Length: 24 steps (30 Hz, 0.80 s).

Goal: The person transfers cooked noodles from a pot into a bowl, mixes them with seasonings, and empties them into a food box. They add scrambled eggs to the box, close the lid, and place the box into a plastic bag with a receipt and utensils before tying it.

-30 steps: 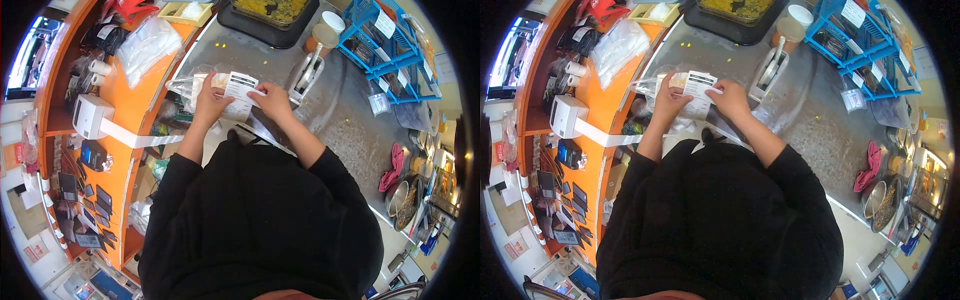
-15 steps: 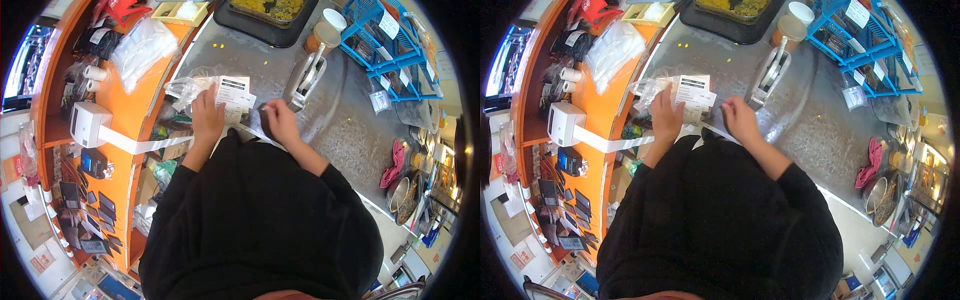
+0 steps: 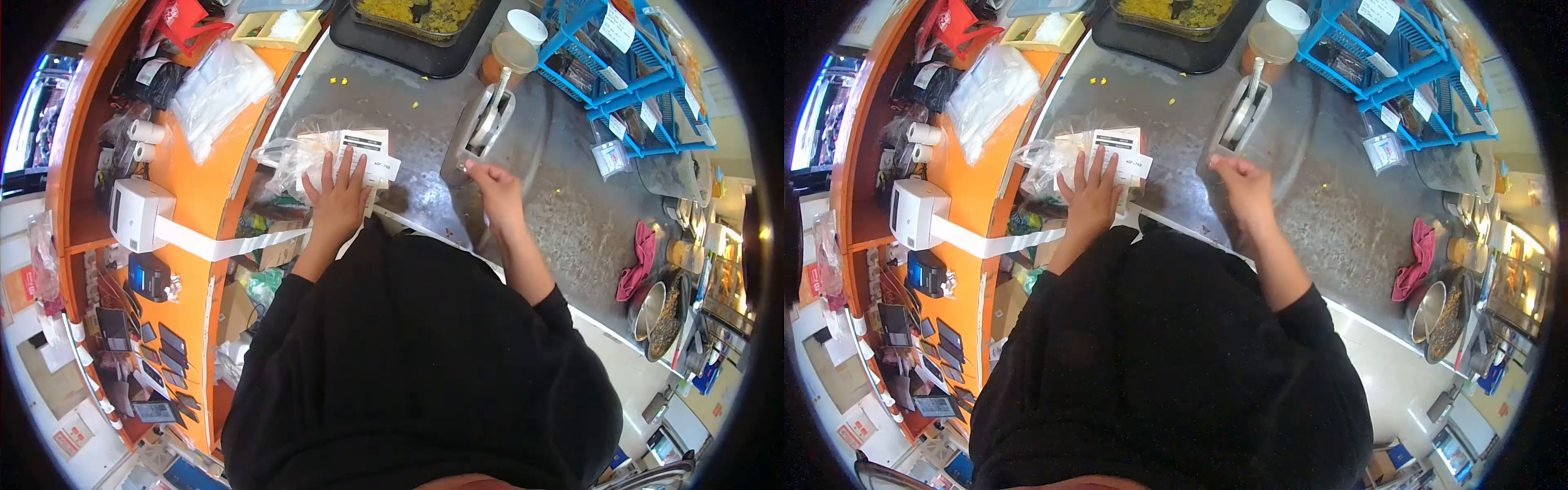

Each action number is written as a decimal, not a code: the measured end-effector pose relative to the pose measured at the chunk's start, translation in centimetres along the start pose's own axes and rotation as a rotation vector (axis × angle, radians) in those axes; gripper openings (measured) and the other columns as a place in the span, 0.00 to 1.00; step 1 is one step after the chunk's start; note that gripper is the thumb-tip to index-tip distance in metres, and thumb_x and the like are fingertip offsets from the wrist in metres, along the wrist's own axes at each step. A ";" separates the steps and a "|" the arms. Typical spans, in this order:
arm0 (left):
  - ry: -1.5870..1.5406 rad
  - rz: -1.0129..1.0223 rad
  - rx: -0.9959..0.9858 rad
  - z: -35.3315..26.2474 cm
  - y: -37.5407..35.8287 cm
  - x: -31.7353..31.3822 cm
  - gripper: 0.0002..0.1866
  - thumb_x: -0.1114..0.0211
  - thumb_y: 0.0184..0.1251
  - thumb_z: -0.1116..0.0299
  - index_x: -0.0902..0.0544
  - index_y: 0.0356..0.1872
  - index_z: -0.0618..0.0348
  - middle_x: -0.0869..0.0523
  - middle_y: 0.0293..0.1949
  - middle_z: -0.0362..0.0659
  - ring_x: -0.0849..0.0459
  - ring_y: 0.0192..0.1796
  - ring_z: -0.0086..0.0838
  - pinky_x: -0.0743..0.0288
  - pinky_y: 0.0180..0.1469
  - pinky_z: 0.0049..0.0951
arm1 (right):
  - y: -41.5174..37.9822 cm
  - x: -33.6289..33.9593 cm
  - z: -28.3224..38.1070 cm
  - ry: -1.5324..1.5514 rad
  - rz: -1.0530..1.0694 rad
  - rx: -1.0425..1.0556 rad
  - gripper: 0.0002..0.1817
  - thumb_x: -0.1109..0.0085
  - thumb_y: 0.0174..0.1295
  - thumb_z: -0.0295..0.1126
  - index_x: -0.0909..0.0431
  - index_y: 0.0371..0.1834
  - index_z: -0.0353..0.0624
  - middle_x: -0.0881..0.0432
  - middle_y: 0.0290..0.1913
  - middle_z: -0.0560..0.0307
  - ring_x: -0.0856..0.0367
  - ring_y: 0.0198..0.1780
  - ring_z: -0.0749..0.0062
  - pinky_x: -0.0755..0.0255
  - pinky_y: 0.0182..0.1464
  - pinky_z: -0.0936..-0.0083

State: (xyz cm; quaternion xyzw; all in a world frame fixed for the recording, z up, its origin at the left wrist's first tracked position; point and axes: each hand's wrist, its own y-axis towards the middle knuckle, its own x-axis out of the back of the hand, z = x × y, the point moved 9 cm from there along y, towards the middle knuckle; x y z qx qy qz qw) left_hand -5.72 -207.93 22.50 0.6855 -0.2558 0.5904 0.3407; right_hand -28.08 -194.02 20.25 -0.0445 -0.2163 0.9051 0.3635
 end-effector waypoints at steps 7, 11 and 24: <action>-0.014 0.004 -0.007 0.2 0.0 -0.6 0.28 0.47 0.67 0.56 0.38 0.68 0.43 0.46 0.72 0.40 0.52 0.73 0.44 0.62 0.61 0.70 | -0.8 -1.0 -5.7 -0.491 0.095 -0.017 0.15 0.36 0.57 0.41 0.17 0.28 0.38 0.23 0.18 0.62 0.31 0.19 0.80 0.36 0.24 0.76; -0.024 -0.011 -0.010 0.5 -0.5 -1.2 0.29 0.47 0.67 0.55 0.38 0.68 0.43 0.45 0.72 0.40 0.52 0.74 0.43 0.59 0.61 0.71 | -1.2 -7.9 -1.5 -0.178 0.307 0.123 0.14 0.35 0.56 0.40 0.17 0.29 0.37 0.22 0.23 0.58 0.27 0.25 0.77 0.33 0.29 0.77; -0.002 -0.049 0.000 0.6 -0.8 -1.2 0.29 0.45 0.64 0.54 0.36 0.67 0.43 0.42 0.71 0.40 0.50 0.74 0.39 0.49 0.56 0.67 | 6.5 -16.3 3.7 -0.582 -0.079 0.628 0.19 0.26 0.42 0.45 0.14 0.39 0.54 0.22 0.39 0.56 0.25 0.44 0.67 0.30 0.45 0.73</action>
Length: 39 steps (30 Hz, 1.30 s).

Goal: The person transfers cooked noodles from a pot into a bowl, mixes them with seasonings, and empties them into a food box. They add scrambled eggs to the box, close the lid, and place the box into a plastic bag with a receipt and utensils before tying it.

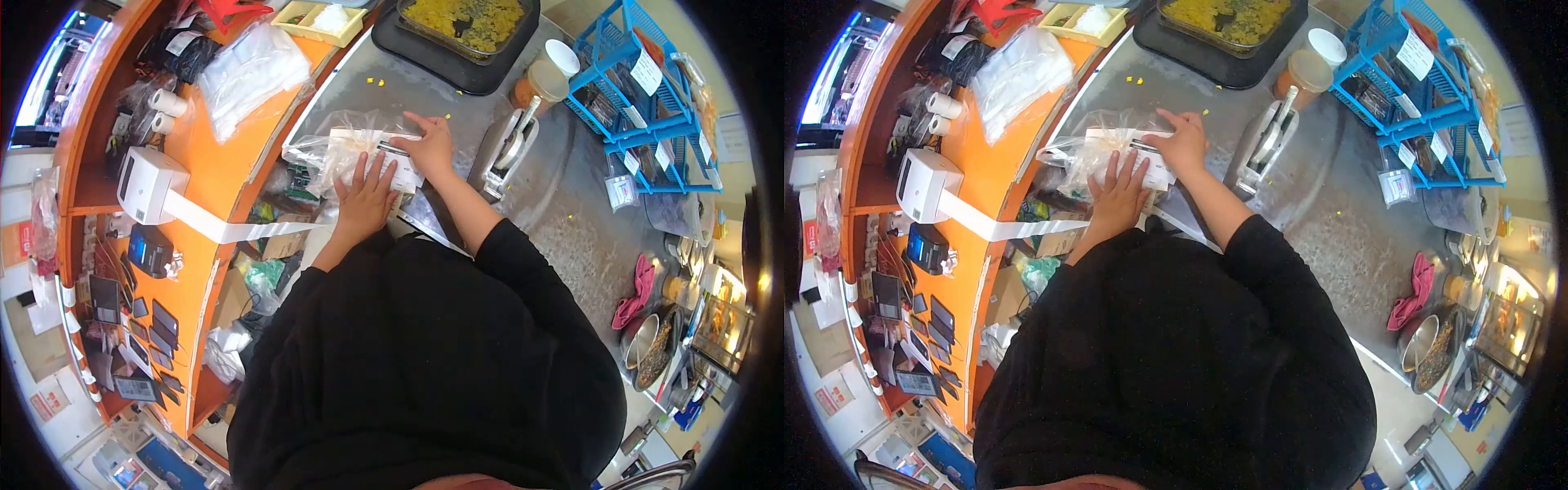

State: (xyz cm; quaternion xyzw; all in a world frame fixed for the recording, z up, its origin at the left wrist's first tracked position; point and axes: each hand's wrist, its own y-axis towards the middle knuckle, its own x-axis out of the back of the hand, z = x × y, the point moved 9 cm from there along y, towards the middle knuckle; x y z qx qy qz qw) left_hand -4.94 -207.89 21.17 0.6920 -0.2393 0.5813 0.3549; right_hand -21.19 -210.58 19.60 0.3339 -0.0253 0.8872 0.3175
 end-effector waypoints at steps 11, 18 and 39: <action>-0.017 -0.038 0.049 0.6 -0.1 1.3 0.29 0.43 0.62 0.53 0.34 0.66 0.42 0.41 0.70 0.41 0.47 0.72 0.39 0.54 0.58 0.67 | 0.4 -0.4 -4.7 0.355 -0.091 -0.178 0.13 0.44 0.61 0.40 0.21 0.37 0.39 0.20 0.28 0.54 0.22 0.31 0.69 0.30 0.37 0.72; -0.024 -0.157 0.335 6.0 2.2 6.0 0.31 0.40 0.59 0.46 0.30 0.62 0.49 0.29 0.61 0.46 0.35 0.64 0.40 0.57 0.61 0.65 | -7.6 -3.3 -5.6 0.829 0.456 -0.370 0.16 0.53 0.69 0.43 0.26 0.35 0.40 0.27 0.26 0.64 0.29 0.28 0.79 0.36 0.31 0.82; -0.956 -0.468 0.266 4.3 2.2 10.2 0.20 0.41 0.66 0.67 0.30 0.58 0.59 0.27 0.56 0.48 0.28 0.59 0.31 0.34 0.58 0.29 | -10.3 -9.1 1.5 0.625 1.046 0.060 0.36 0.42 0.59 0.30 0.47 0.71 0.42 0.29 0.57 0.54 0.27 0.53 0.69 0.30 0.53 0.73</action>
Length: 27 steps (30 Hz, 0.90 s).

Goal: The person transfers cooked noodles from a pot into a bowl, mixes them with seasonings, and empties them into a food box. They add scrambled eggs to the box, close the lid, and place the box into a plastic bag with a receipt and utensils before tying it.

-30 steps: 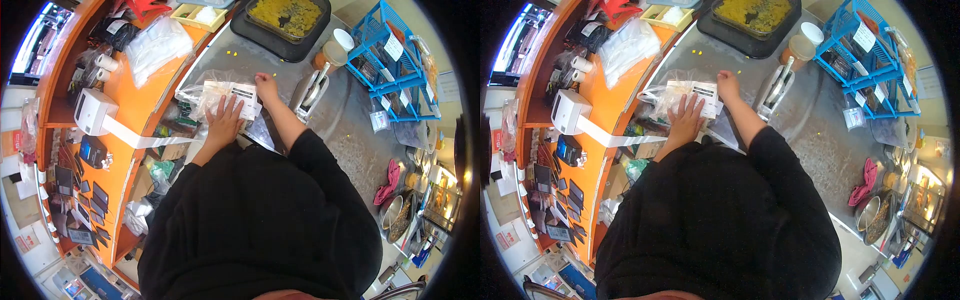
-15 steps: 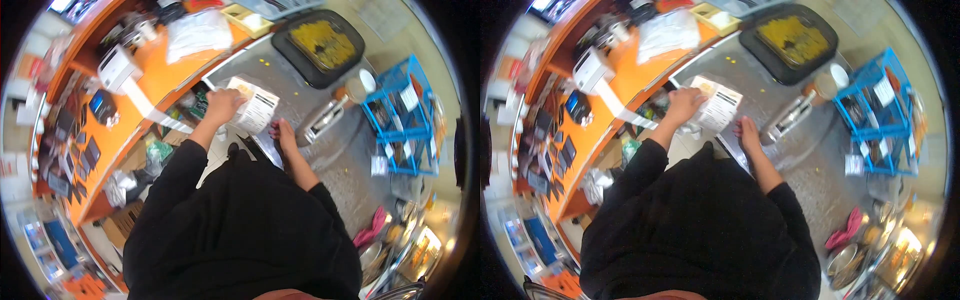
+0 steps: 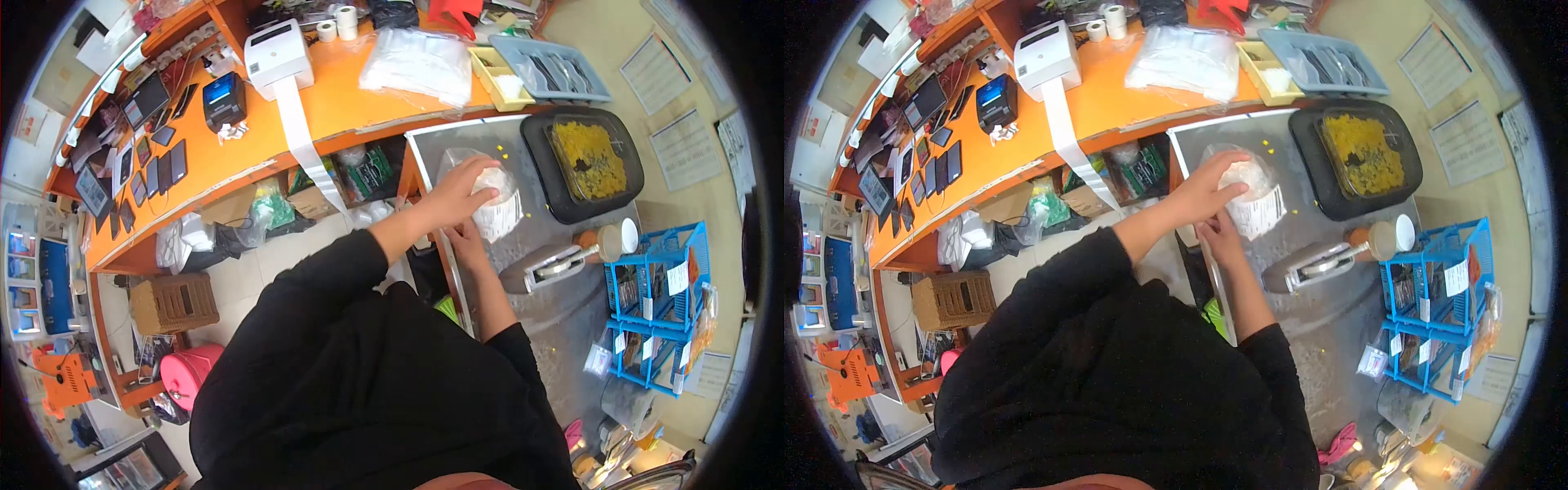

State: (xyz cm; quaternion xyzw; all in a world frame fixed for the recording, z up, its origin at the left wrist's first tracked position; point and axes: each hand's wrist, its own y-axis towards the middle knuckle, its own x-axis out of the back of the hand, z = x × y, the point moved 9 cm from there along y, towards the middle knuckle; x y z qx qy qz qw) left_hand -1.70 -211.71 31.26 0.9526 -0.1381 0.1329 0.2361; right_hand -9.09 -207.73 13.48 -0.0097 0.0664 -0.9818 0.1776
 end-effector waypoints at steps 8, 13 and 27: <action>-0.395 0.209 -0.074 -10.4 -4.6 19.5 0.25 0.43 0.68 0.62 0.33 0.62 0.62 0.28 0.59 0.49 0.29 0.61 0.37 0.36 0.62 0.37 | 6.1 5.8 1.6 -0.111 -0.526 -0.002 0.37 0.44 0.63 0.36 0.50 0.71 0.36 0.44 0.71 0.46 0.41 0.69 0.63 0.44 0.67 0.71; -0.388 0.253 -0.576 -17.3 -8.7 33.9 0.36 0.48 0.66 0.42 0.36 0.66 0.58 0.25 0.56 0.59 0.28 0.58 0.55 0.36 0.61 0.48 | 3.7 15.3 -2.5 -0.067 -0.858 -0.163 0.18 0.45 0.64 0.43 0.23 0.54 0.48 0.19 0.45 0.64 0.22 0.39 0.78 0.31 0.39 0.80; -0.597 0.156 -0.321 -15.3 -8.6 44.1 0.32 0.51 0.66 0.39 0.37 0.68 0.39 0.21 0.51 0.57 0.26 0.56 0.53 0.38 0.60 0.57 | 15.5 -34.7 11.8 -0.136 0.724 -0.128 0.31 0.38 0.54 0.22 0.32 0.64 0.50 0.29 0.25 0.69 0.30 0.31 0.85 0.33 0.34 0.85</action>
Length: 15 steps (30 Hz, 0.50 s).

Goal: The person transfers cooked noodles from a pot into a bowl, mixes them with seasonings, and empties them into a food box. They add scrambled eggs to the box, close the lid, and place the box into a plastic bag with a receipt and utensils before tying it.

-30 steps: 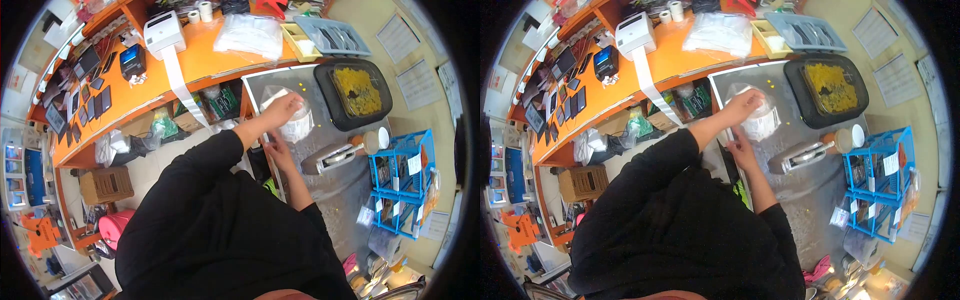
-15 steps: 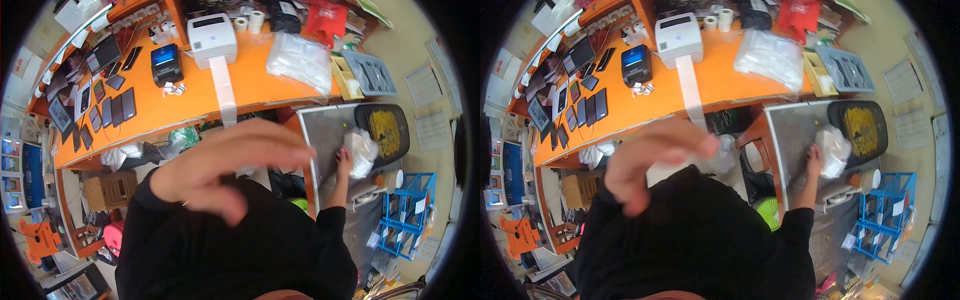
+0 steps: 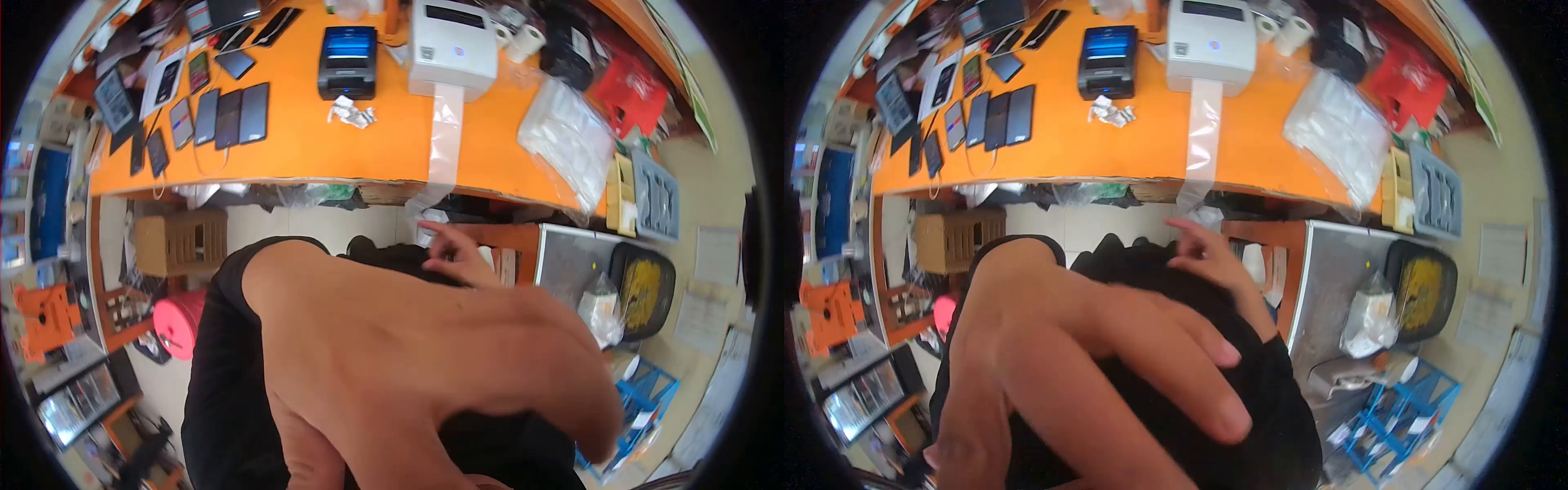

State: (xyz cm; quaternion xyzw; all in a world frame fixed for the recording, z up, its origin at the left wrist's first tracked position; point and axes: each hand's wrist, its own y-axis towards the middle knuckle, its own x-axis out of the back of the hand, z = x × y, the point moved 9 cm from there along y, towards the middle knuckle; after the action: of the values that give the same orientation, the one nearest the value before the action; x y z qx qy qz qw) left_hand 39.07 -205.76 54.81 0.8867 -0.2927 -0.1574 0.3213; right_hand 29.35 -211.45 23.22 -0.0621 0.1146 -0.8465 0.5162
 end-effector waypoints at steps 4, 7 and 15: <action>0.154 -0.077 -0.048 -1.9 -2.5 2.0 0.30 0.51 0.67 0.40 0.36 0.67 0.39 0.20 0.50 0.54 0.24 0.55 0.49 0.38 0.60 0.57 | 6.1 -7.3 -0.2 0.043 0.441 0.064 0.33 0.38 0.56 0.25 0.36 0.67 0.53 0.32 0.21 0.66 0.34 0.26 0.82 0.35 0.32 0.82; 0.304 -0.243 -0.065 -3.4 -6.9 4.1 0.29 0.52 0.68 0.40 0.33 0.65 0.43 0.19 0.46 0.45 0.22 0.52 0.41 0.34 0.59 0.53 | 7.1 -10.8 5.2 -0.153 0.767 0.245 0.29 0.41 0.57 0.26 0.33 0.64 0.51 0.28 0.24 0.58 0.28 0.29 0.74 0.32 0.35 0.76; 0.667 -0.903 -0.150 -7.8 -22.4 3.6 0.35 0.62 0.67 0.37 0.34 0.64 0.52 0.23 0.39 0.43 0.21 0.44 0.36 0.28 0.54 0.47 | 12.9 -12.4 13.7 -0.109 0.943 0.356 0.24 0.48 0.58 0.26 0.31 0.61 0.50 0.24 0.54 0.48 0.23 0.52 0.60 0.32 0.55 0.74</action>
State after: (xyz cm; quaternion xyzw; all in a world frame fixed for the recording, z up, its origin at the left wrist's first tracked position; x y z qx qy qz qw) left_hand 54.84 -190.31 45.43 0.9004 0.2452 -0.0110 0.3593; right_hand 49.16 -207.92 33.25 0.0414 -0.0428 -0.5231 0.8502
